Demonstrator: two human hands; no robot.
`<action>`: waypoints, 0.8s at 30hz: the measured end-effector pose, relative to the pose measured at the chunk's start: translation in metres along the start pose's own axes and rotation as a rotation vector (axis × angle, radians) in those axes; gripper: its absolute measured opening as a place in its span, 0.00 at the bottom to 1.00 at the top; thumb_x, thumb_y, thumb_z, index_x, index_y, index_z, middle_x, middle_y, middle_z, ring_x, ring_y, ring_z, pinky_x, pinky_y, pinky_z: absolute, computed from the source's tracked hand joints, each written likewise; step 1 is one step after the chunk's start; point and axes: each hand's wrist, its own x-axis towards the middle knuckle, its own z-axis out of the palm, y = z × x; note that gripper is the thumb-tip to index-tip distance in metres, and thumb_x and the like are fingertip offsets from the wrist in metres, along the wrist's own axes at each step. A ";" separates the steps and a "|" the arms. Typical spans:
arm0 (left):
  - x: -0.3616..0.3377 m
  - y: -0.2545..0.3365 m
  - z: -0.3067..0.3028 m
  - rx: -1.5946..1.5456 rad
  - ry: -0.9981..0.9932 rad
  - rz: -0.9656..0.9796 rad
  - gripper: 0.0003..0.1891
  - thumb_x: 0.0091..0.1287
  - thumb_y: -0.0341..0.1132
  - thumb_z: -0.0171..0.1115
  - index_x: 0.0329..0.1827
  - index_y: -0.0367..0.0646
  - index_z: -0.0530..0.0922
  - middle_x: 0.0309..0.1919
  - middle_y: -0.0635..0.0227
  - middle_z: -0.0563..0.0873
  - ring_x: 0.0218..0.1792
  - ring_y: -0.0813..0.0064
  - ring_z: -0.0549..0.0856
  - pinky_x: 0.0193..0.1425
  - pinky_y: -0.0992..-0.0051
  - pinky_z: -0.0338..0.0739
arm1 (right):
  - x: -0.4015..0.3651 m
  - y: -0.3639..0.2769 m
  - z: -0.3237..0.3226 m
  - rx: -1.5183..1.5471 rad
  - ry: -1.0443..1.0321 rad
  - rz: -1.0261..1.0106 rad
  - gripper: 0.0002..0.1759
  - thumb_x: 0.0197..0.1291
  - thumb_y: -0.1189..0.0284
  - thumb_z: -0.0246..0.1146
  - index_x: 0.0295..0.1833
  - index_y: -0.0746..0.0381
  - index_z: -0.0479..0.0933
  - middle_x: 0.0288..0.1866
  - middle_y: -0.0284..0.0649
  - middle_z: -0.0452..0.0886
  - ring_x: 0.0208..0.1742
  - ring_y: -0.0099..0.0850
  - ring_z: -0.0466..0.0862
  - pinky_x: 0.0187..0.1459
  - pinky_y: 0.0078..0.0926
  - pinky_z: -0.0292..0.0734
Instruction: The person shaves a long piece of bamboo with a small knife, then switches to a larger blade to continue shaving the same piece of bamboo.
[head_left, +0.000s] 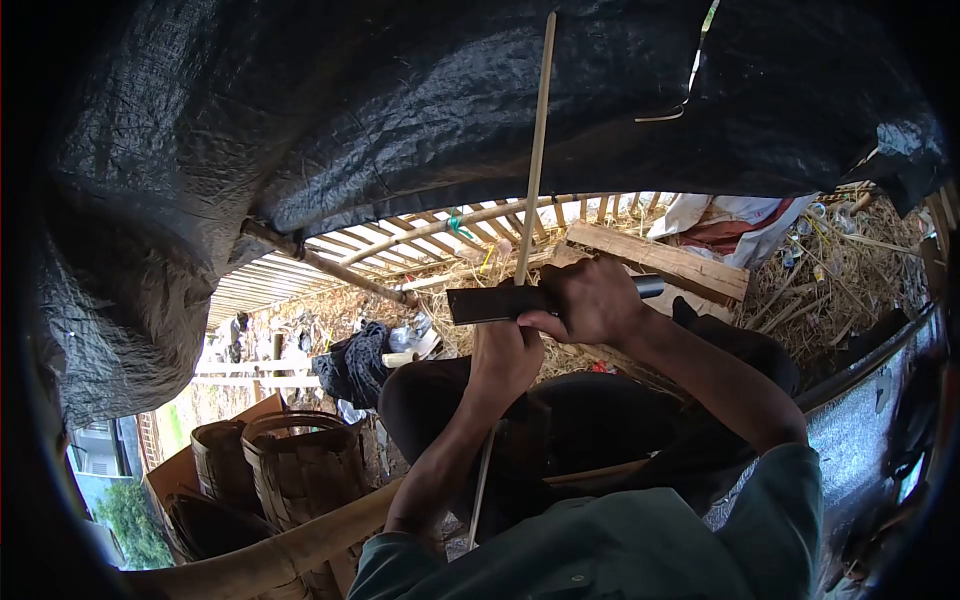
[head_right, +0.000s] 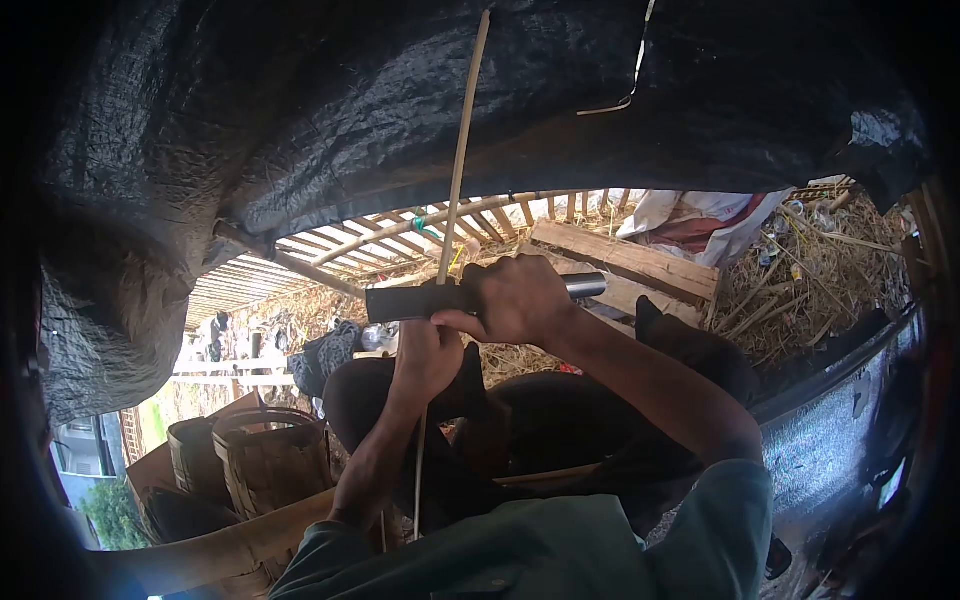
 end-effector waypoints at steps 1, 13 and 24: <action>0.001 -0.002 0.001 -0.026 -0.039 -0.017 0.09 0.55 0.14 0.48 0.29 0.34 0.77 0.27 0.55 0.81 0.29 0.54 0.80 0.35 0.63 0.71 | 0.000 0.000 -0.001 -0.006 -0.009 0.004 0.39 0.56 0.34 0.51 0.28 0.63 0.79 0.18 0.45 0.80 0.21 0.43 0.84 0.26 0.37 0.79; 0.000 0.011 0.007 -0.064 -0.124 -0.332 0.10 0.71 0.29 0.48 0.48 0.29 0.69 0.23 0.45 0.78 0.26 0.44 0.81 0.29 0.58 0.70 | 0.021 0.021 -0.015 -0.232 0.078 0.132 0.37 0.55 0.35 0.54 0.30 0.63 0.80 0.19 0.47 0.80 0.22 0.44 0.84 0.26 0.38 0.79; -0.003 0.012 0.004 -0.202 -0.174 -0.316 0.06 0.68 0.26 0.49 0.42 0.30 0.67 0.19 0.44 0.76 0.24 0.42 0.79 0.24 0.56 0.69 | 0.035 0.104 -0.063 -0.342 0.268 0.542 0.40 0.62 0.40 0.52 0.17 0.67 0.79 0.10 0.50 0.75 0.18 0.47 0.82 0.21 0.40 0.80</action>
